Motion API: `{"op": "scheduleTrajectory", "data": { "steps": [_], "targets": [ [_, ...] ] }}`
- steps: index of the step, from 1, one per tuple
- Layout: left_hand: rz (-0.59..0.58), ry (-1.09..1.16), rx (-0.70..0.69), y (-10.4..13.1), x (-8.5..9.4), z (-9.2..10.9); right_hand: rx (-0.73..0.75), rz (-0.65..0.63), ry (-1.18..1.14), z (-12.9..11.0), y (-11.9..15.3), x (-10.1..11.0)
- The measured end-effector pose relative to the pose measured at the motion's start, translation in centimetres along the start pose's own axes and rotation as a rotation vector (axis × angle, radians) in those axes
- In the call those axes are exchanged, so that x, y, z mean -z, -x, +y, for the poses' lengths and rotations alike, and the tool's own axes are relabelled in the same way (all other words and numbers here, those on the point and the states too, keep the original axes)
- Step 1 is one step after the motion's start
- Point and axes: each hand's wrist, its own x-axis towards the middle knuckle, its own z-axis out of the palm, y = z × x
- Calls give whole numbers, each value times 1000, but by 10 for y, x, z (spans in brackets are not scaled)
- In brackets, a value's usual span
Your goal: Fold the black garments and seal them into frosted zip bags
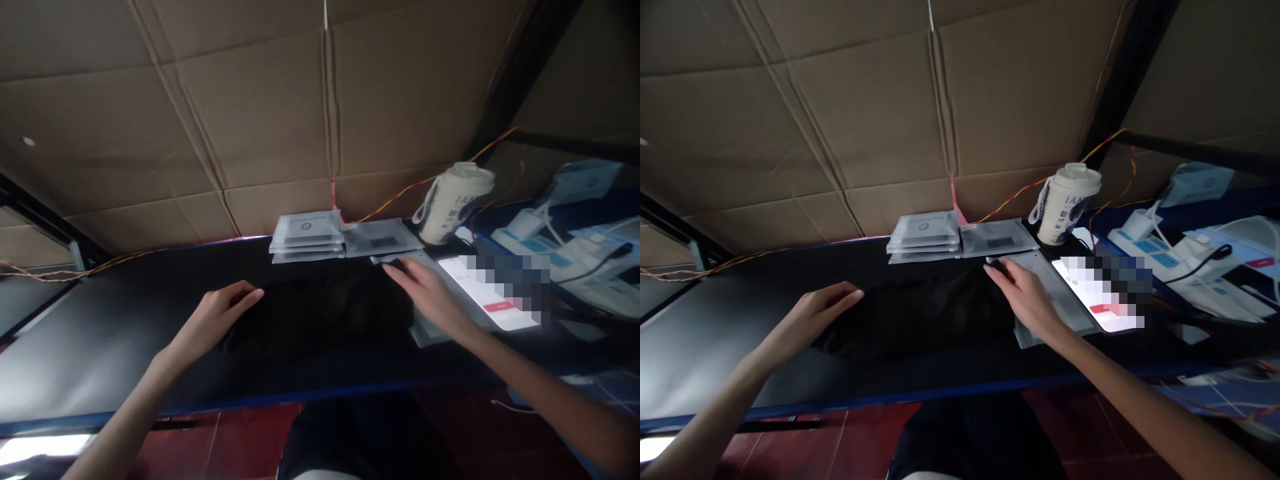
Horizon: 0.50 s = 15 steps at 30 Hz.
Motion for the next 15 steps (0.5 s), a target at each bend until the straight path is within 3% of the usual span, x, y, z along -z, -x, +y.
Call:
{"op": "scheduleTrajectory", "data": {
  "steps": [4,8,11,15],
  "targets": [
    [-97,122,73,-8,-4,-36,-24,25,173,15,-32,-28],
    [-17,94,67,12,-13,-59,19,40,398,22,-27,-38],
    [142,127,49,17,-10,-57,14,33,481,20,-26,-39],
    [339,201,-17,9,-7,-38,35,34,539,21,-32,-41]
  ]
}}
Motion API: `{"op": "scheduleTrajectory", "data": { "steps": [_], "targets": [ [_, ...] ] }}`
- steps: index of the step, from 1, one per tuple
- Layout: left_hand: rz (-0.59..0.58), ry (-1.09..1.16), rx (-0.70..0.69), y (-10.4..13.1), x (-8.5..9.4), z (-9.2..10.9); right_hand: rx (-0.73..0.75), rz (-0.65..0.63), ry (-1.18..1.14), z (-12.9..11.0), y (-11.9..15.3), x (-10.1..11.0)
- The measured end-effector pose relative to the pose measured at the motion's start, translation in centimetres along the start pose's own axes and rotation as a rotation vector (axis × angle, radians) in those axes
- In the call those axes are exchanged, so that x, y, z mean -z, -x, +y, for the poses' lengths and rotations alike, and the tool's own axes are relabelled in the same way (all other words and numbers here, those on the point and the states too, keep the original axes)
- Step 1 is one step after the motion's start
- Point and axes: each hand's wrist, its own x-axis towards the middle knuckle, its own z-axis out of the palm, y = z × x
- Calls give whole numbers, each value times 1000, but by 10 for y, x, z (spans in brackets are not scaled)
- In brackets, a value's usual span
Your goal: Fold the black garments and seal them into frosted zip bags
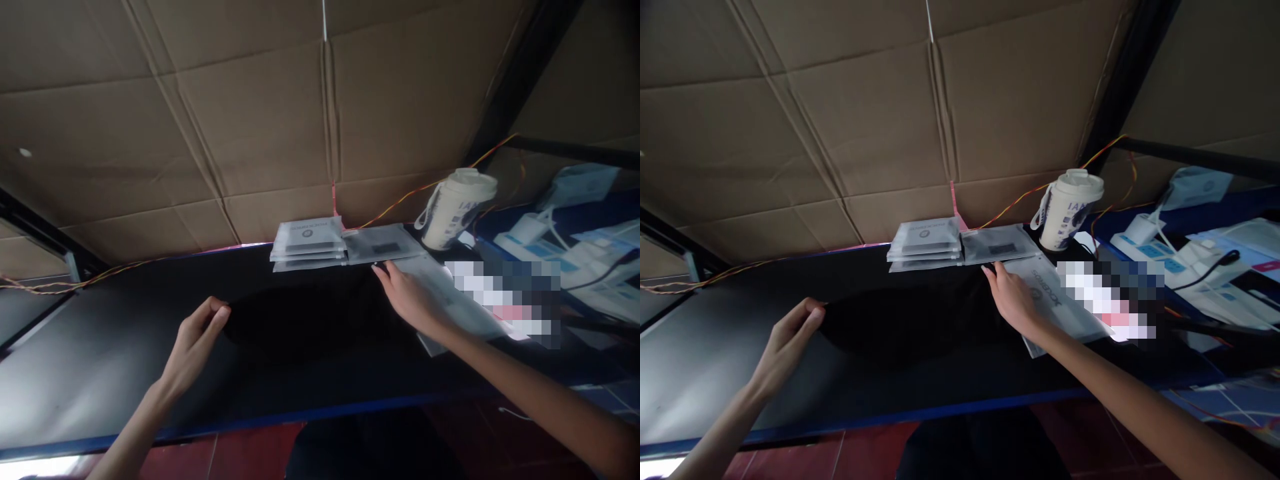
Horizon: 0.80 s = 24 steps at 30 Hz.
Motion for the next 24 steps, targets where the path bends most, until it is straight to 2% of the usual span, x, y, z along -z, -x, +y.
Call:
{"op": "scheduleTrajectory", "data": {
  "steps": [3,8,10,13,16,21,24],
  "targets": [
    [22,-25,-39,-8,-6,4,18,17,39,1,-1,-2],
    [-194,-302,-45,-17,-6,-16,10,6,50,1,-1,-3],
    [-213,-377,-23,-17,-4,-26,17,18,45,2,-1,-4],
    [-206,-363,26,-14,-2,-30,27,26,29,4,-2,-7],
    [-199,-294,12,-13,-6,-26,28,17,13,4,-3,-9],
    [-24,-308,1,-26,-16,-24,21,5,29,3,-4,-8],
    [-5,-388,40,-36,-23,-32,8,22,78,3,-4,-10]
  ]
}}
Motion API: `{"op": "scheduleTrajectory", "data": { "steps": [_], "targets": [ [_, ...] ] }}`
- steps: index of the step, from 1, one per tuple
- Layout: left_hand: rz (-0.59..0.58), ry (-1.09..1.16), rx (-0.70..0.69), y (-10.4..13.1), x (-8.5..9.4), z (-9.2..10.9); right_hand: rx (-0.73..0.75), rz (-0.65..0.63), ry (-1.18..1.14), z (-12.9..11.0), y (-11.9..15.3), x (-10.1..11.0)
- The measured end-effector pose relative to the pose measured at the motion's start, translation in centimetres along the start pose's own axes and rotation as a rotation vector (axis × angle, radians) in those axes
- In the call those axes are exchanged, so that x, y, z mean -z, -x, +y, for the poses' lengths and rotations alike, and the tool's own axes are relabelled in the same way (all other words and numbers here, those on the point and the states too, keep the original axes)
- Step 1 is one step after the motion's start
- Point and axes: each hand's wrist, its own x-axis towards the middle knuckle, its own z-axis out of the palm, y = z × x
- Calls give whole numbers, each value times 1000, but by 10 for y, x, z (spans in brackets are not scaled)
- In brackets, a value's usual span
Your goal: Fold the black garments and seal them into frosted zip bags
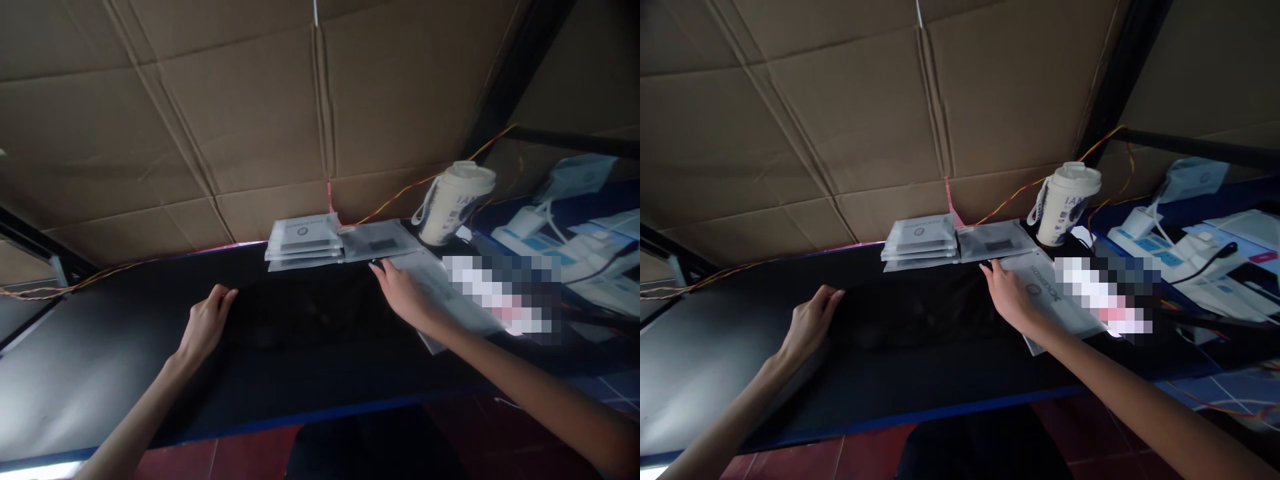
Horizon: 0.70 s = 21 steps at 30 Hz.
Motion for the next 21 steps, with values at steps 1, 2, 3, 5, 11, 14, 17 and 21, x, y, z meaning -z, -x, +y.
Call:
{"op": "scheduleTrajectory", "data": {
  "steps": [1,2,3,5,11,14,17,21],
  "targets": [
    [-13,-25,8,-3,-3,-2,0,4,17,0,0,-1],
    [-28,-48,19,-5,-5,-3,3,4,33,0,0,-2],
    [-48,-69,32,-6,-6,-5,8,3,49,-1,-1,-3],
    [-81,-110,66,-8,-8,-7,17,-4,73,-1,-1,-4],
    [-109,-265,173,-9,-6,-8,26,-32,94,-1,-1,-5],
    [-100,-291,182,-9,-1,-6,17,-70,143,-8,1,-2],
    [-146,-304,179,-9,6,-5,63,38,263,-18,6,7],
    [-250,-279,236,-7,13,-12,259,195,274,-25,14,13]
  ]
}}
